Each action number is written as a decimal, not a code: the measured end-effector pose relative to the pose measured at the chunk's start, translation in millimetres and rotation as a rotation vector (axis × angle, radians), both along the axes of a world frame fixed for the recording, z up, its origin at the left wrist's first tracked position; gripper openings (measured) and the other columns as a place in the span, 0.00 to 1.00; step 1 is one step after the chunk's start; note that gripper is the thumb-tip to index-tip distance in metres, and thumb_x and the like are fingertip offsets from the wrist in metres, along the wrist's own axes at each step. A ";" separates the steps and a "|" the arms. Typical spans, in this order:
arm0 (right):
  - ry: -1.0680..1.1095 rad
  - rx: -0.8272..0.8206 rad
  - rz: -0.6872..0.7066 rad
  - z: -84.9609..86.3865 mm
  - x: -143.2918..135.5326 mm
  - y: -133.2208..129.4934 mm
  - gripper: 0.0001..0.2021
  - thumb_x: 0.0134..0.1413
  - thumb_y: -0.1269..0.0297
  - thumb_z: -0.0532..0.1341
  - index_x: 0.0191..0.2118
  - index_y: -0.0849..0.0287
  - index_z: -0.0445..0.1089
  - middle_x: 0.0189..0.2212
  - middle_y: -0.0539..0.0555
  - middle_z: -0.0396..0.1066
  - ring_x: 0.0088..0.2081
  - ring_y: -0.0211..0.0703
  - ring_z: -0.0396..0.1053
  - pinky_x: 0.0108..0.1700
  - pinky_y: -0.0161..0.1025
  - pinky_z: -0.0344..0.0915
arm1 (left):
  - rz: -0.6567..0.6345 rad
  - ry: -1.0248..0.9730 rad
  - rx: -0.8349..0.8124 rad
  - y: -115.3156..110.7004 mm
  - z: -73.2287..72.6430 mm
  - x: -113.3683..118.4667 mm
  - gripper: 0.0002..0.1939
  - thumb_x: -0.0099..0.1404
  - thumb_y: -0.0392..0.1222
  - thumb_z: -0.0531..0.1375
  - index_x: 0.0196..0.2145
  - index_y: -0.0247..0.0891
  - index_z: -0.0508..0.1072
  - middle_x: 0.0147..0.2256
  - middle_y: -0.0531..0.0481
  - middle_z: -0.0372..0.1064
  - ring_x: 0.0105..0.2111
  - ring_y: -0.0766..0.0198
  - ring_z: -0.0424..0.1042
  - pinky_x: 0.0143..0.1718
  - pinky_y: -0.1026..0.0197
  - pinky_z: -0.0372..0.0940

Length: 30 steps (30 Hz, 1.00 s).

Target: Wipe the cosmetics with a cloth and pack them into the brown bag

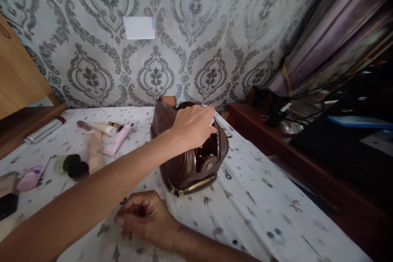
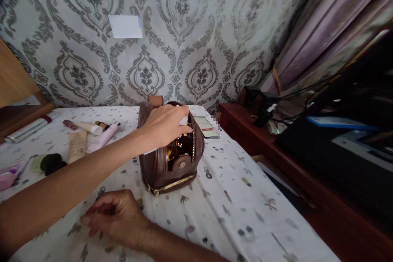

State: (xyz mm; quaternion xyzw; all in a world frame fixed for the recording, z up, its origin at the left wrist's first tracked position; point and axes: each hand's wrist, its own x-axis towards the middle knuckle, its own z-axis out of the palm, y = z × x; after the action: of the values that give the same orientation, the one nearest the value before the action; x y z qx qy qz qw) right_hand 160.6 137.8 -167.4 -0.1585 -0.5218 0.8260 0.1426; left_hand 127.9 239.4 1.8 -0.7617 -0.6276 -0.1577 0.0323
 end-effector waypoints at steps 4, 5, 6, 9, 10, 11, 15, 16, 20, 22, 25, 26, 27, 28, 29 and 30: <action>0.002 0.017 -0.008 -2.5 0.2 -0.3 0.25 0.30 0.45 0.75 0.26 0.62 0.71 0.16 0.43 0.67 0.19 0.28 0.63 0.24 0.27 0.59 | -0.006 -0.005 0.021 0.2 0.2 -0.7 0.09 0.67 0.46 0.60 0.38 0.36 0.73 0.38 0.41 0.75 0.43 0.46 0.75 0.37 0.53 0.68; 0.004 0.018 -0.009 -3.1 0.1 -0.5 0.25 0.29 0.45 0.75 0.26 0.62 0.71 0.16 0.43 0.67 0.19 0.28 0.64 0.24 0.27 0.59 | -0.011 0.000 0.025 1.0 0.4 -0.2 0.09 0.67 0.45 0.60 0.38 0.36 0.73 0.39 0.41 0.76 0.43 0.46 0.75 0.37 0.52 0.68; 0.006 0.016 -0.009 -3.5 0.0 -0.7 0.26 0.29 0.44 0.75 0.26 0.62 0.70 0.17 0.43 0.67 0.19 0.28 0.64 0.25 0.28 0.60 | -0.017 0.008 0.028 2.1 0.4 0.5 0.09 0.67 0.45 0.61 0.38 0.36 0.74 0.39 0.40 0.76 0.43 0.45 0.75 0.37 0.52 0.68; 0.004 -0.001 -0.013 -3.9 -0.4 -1.4 0.26 0.28 0.44 0.75 0.26 0.63 0.70 0.19 0.45 0.68 0.20 0.29 0.65 0.25 0.29 0.60 | -0.025 0.027 0.014 6.8 -1.7 3.3 0.10 0.66 0.44 0.61 0.38 0.34 0.76 0.40 0.38 0.77 0.43 0.44 0.76 0.37 0.51 0.69; 0.002 -0.003 -0.014 -3.5 -0.5 -1.6 0.26 0.29 0.45 0.75 0.26 0.63 0.71 0.19 0.45 0.68 0.20 0.29 0.65 0.25 0.29 0.60 | -0.026 0.031 0.005 8.3 -3.1 4.3 0.10 0.66 0.44 0.62 0.39 0.34 0.76 0.41 0.38 0.77 0.44 0.44 0.76 0.38 0.51 0.69; -0.003 0.000 -0.013 -2.9 -0.4 -1.7 0.26 0.29 0.45 0.75 0.26 0.63 0.71 0.18 0.45 0.68 0.20 0.29 0.64 0.25 0.29 0.59 | -0.027 0.033 -0.001 9.8 -4.5 5.1 0.10 0.66 0.43 0.62 0.40 0.34 0.76 0.42 0.37 0.76 0.45 0.44 0.75 0.39 0.50 0.69; -0.029 0.030 0.000 1.7 0.5 -1.4 0.25 0.30 0.45 0.75 0.26 0.62 0.71 0.17 0.44 0.67 0.18 0.28 0.62 0.24 0.29 0.57 | -0.036 0.041 -0.005 12.8 -8.1 6.1 0.10 0.65 0.41 0.62 0.43 0.34 0.75 0.45 0.37 0.75 0.47 0.46 0.74 0.45 0.50 0.69; -0.036 0.035 0.005 3.0 0.9 -1.3 0.25 0.31 0.45 0.75 0.26 0.62 0.71 0.17 0.44 0.67 0.18 0.28 0.61 0.24 0.29 0.57 | -0.034 0.040 -0.010 12.8 -7.7 5.6 0.11 0.65 0.42 0.62 0.43 0.35 0.75 0.46 0.37 0.75 0.48 0.46 0.74 0.45 0.50 0.68; -0.039 0.055 0.011 5.6 2.0 -0.8 0.25 0.32 0.44 0.74 0.26 0.61 0.71 0.17 0.43 0.67 0.18 0.27 0.61 0.24 0.28 0.58 | -0.016 0.022 -0.075 10.9 -1.4 0.7 0.12 0.65 0.44 0.62 0.43 0.35 0.75 0.46 0.37 0.75 0.48 0.46 0.74 0.43 0.51 0.69; -0.038 0.054 0.012 5.4 2.3 -0.9 0.25 0.30 0.44 0.75 0.26 0.61 0.71 0.17 0.43 0.67 0.18 0.28 0.62 0.24 0.28 0.58 | -0.013 -0.002 -0.112 9.9 2.1 -2.5 0.13 0.65 0.43 0.60 0.45 0.36 0.75 0.47 0.37 0.75 0.48 0.46 0.74 0.42 0.51 0.69; -0.053 0.049 0.029 4.8 3.0 -1.1 0.24 0.31 0.45 0.75 0.27 0.61 0.72 0.17 0.43 0.68 0.18 0.27 0.60 0.24 0.28 0.58 | -0.010 -0.029 -0.151 9.7 4.8 -5.8 0.13 0.64 0.41 0.59 0.46 0.36 0.75 0.48 0.36 0.74 0.48 0.45 0.74 0.41 0.51 0.68; -0.058 0.048 0.031 4.6 3.2 -1.2 0.25 0.32 0.45 0.75 0.27 0.62 0.72 0.17 0.43 0.68 0.18 0.27 0.61 0.24 0.28 0.58 | -0.006 -0.029 -0.159 9.8 5.3 -6.3 0.13 0.64 0.40 0.59 0.46 0.35 0.75 0.49 0.35 0.74 0.48 0.44 0.74 0.41 0.51 0.68; -0.061 0.048 0.029 4.5 3.3 -1.3 0.25 0.31 0.45 0.75 0.27 0.62 0.72 0.17 0.44 0.68 0.18 0.28 0.61 0.24 0.28 0.58 | -0.002 -0.028 -0.164 9.9 5.6 -6.6 0.13 0.64 0.40 0.59 0.46 0.34 0.75 0.49 0.34 0.74 0.48 0.44 0.74 0.41 0.51 0.68; -0.061 0.050 0.023 4.3 3.4 -1.3 0.25 0.31 0.45 0.75 0.27 0.62 0.72 0.17 0.44 0.68 0.18 0.28 0.61 0.24 0.28 0.58 | 0.000 -0.027 -0.170 10.0 5.9 -6.7 0.13 0.63 0.39 0.60 0.45 0.33 0.75 0.49 0.33 0.74 0.47 0.44 0.74 0.41 0.51 0.68; -0.061 0.053 0.019 4.2 3.4 -1.3 0.25 0.31 0.45 0.75 0.27 0.62 0.72 0.17 0.44 0.68 0.18 0.28 0.61 0.24 0.28 0.58 | 0.001 -0.027 -0.175 10.1 6.1 -6.7 0.13 0.63 0.39 0.60 0.45 0.33 0.75 0.48 0.33 0.74 0.47 0.44 0.75 0.41 0.51 0.68; -0.059 0.056 0.015 4.1 3.3 -1.2 0.25 0.30 0.45 0.75 0.27 0.62 0.72 0.17 0.44 0.68 0.18 0.28 0.61 0.24 0.28 0.58 | 0.001 -0.030 -0.181 10.2 6.3 -6.9 0.13 0.63 0.40 0.61 0.44 0.33 0.75 0.48 0.34 0.74 0.46 0.45 0.75 0.40 0.52 0.68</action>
State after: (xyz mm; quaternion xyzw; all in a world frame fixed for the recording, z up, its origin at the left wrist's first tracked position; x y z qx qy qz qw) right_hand 164.0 136.6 -163.3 -0.1745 -0.5498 0.8072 0.1253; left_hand 121.0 249.6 8.1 -0.7587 -0.6401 -0.1120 -0.0461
